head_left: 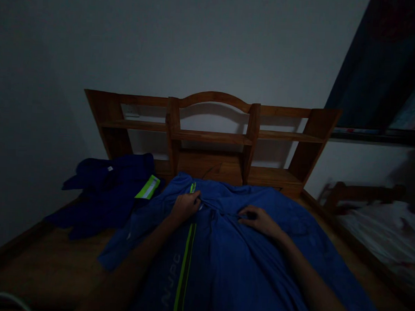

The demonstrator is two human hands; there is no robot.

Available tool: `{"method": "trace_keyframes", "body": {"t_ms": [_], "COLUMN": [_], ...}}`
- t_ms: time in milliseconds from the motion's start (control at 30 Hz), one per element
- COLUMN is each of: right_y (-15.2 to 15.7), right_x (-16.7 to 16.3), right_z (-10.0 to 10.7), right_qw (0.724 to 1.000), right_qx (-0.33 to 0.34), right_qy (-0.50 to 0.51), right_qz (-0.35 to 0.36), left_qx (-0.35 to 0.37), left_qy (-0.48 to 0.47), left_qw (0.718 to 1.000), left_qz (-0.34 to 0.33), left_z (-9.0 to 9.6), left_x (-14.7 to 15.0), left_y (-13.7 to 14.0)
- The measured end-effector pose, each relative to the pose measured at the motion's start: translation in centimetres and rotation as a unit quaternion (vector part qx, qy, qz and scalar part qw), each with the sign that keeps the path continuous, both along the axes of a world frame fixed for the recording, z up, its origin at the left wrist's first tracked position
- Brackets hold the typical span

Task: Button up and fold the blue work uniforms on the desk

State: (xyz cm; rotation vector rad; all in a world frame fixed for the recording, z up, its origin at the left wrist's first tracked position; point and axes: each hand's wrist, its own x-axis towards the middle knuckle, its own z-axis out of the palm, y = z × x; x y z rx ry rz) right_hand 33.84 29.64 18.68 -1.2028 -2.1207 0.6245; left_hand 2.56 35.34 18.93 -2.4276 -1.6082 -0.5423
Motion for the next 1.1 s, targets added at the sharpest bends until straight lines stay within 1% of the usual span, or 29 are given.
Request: {"method": "trace_keyframes", "body": {"t_ms": [67, 133, 200, 233, 300, 400, 533, 633, 700, 800, 900, 1100], "right_y": [0.2, 0.3, 0.3, 0.3, 0.1, -0.4, -0.8, -0.9, -0.9, -1.0, -1.2, -1.1], "right_x": [-0.2, -0.6, -1.2, -1.5, -2.0, -2.7, -3.3, -3.4, -3.4, -3.4, -3.5, -3.2], "right_z": [-0.6, -1.0, -1.2, -1.2, -1.1, -0.8, -0.5, -0.3, -0.2, 0.0, 0.1, -0.2], "right_qw": [1.000, 0.998, 0.997, 0.997, 0.996, 0.993, 0.991, 0.989, 0.988, 0.988, 0.989, 0.992], "right_qx": [0.024, 0.052, 0.072, 0.078, 0.091, 0.116, 0.134, 0.142, 0.144, 0.144, 0.143, 0.122], "right_qy": [-0.002, -0.010, -0.011, -0.009, -0.003, -0.001, 0.005, 0.012, 0.012, 0.011, 0.011, -0.023], "right_qz": [-0.017, -0.022, -0.020, -0.019, -0.018, -0.009, -0.011, -0.029, -0.046, -0.058, -0.045, -0.023], "left_qx": [0.036, 0.095, 0.141, 0.149, 0.138, 0.089, 0.014, -0.010, -0.011, 0.000, 0.010, 0.010], "left_qy": [-0.023, -0.049, -0.077, -0.088, -0.101, -0.096, -0.093, -0.111, -0.117, -0.124, -0.124, -0.116], "left_qw": [0.999, 0.994, 0.985, 0.980, 0.974, 0.970, 0.961, 0.947, 0.942, 0.947, 0.952, 0.952], "left_qz": [-0.010, -0.031, -0.069, -0.096, -0.151, -0.206, -0.262, -0.301, -0.313, -0.296, -0.278, -0.284], "left_z": [0.2, 0.8, 1.4, 1.6, 1.6, 0.6, -0.9, -0.9, -0.6, -0.6, -1.0, -1.4], "left_x": [0.5, 1.4, 2.7, 3.4, 5.0, 6.8, 7.3, 7.2, 7.3, 7.6, 7.6, 7.3], "left_y": [-0.4, -1.2, -2.2, -2.8, -3.6, -4.1, -3.8, -3.9, -4.1, -4.4, -4.3, -4.1]}}
